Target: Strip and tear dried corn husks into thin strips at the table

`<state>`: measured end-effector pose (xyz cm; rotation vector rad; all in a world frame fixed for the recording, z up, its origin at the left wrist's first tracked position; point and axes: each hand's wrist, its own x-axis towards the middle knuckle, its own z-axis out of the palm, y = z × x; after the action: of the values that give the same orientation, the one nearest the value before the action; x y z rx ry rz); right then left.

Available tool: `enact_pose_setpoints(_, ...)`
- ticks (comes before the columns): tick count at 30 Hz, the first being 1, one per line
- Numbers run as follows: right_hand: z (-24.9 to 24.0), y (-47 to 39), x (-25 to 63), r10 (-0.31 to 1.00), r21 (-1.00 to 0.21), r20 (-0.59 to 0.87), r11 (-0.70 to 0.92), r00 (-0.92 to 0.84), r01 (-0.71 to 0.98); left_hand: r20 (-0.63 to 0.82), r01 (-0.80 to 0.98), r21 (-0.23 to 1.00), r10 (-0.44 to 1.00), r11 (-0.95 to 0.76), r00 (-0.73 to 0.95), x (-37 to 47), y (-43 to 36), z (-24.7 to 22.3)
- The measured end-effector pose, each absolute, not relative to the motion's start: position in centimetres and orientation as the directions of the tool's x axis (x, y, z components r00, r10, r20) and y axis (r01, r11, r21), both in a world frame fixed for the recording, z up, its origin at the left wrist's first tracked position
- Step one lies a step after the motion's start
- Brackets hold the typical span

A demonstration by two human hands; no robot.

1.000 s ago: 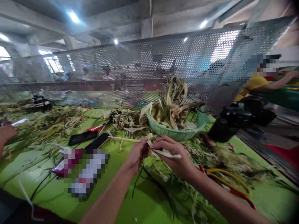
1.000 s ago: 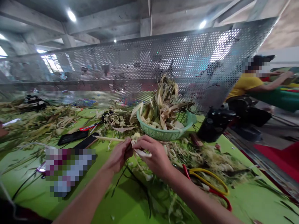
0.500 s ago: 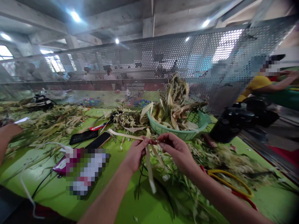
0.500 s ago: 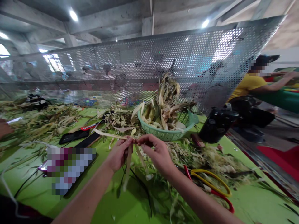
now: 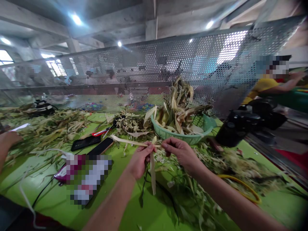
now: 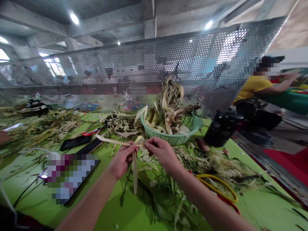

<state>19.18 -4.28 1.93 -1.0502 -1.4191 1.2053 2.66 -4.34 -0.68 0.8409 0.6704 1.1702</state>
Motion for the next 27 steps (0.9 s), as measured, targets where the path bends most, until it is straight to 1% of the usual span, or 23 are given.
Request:
enact_pose_setpoints(2, 1.7, -4.2, 18.9, 0.974, -0.99, 0.136, 0.142, -0.181, 0.024, -0.009, -0.53, 0.831, 0.957, 0.169, 0.291, 2.7, -4.4, -0.6)
enact_pose_setpoints(6, 1.3, -4.5, 18.5, 0.968, -0.996, 0.06, 0.074, -0.242, 0.047, 0.005, -0.522, 0.834, 0.943, 0.18, 0.333, 2.6, -4.5, -0.4)
enact_pose_setpoints(9, 1.5, -4.7, 18.9, 0.973, -0.997, 0.039, 0.054, -0.229, 0.06, 0.002, -0.455, 0.875, 0.939, 0.164, 0.343, 2.5, -4.5, -0.4)
enact_pose_setpoints(12, 2.1, -4.6, 19.3, 0.982, -0.998, 0.063, 0.065, -0.18, 0.002, -0.013, -0.354, 0.925, 0.941, 0.14, 0.338, 2.6, -4.5, -0.6)
enact_pose_setpoints(14, 2.3, -4.5, 19.4, 0.985, -0.996, 0.083, 0.08, -0.149, -0.027, -0.008, -0.278, 0.953, 0.928, 0.12, 0.374, 2.8, -4.7, -0.7)
enact_pose_setpoints(17, 2.1, -4.4, 19.4, 0.99, -0.995, 0.093, 0.089, -0.104, -0.041, 0.056, -0.166, 0.986, 0.894, 0.021, 0.445, 3.1, -5.0, -0.5)
enact_pose_setpoints(20, 1.4, -4.3, 19.3, 0.995, -0.999, 0.03, 0.026, -0.097, -0.041, 0.119, -0.097, 0.992, 0.859, -0.081, 0.498, 3.3, -5.5, -0.2)
enact_pose_setpoints(23, 0.8, -4.4, 19.0, 0.991, -0.998, -0.026, -0.033, -0.132, -0.048, 0.136, -0.068, 0.991, 0.827, -0.119, 0.545, 3.3, -5.8, 0.0)
enact_pose_setpoints(25, 0.7, -4.4, 18.8, 0.99, -0.998, -0.015, -0.024, -0.143, -0.063, 0.157, -0.061, 0.987, 0.824, -0.147, 0.544, 3.2, -5.8, 0.0)
enact_pose_setpoints(27, 0.7, -4.4, 18.6, 0.99, -0.997, 0.03, 0.021, -0.134, -0.072, 0.208, -0.054, 0.976, 0.843, -0.209, 0.495, 3.1, -5.7, 0.1)
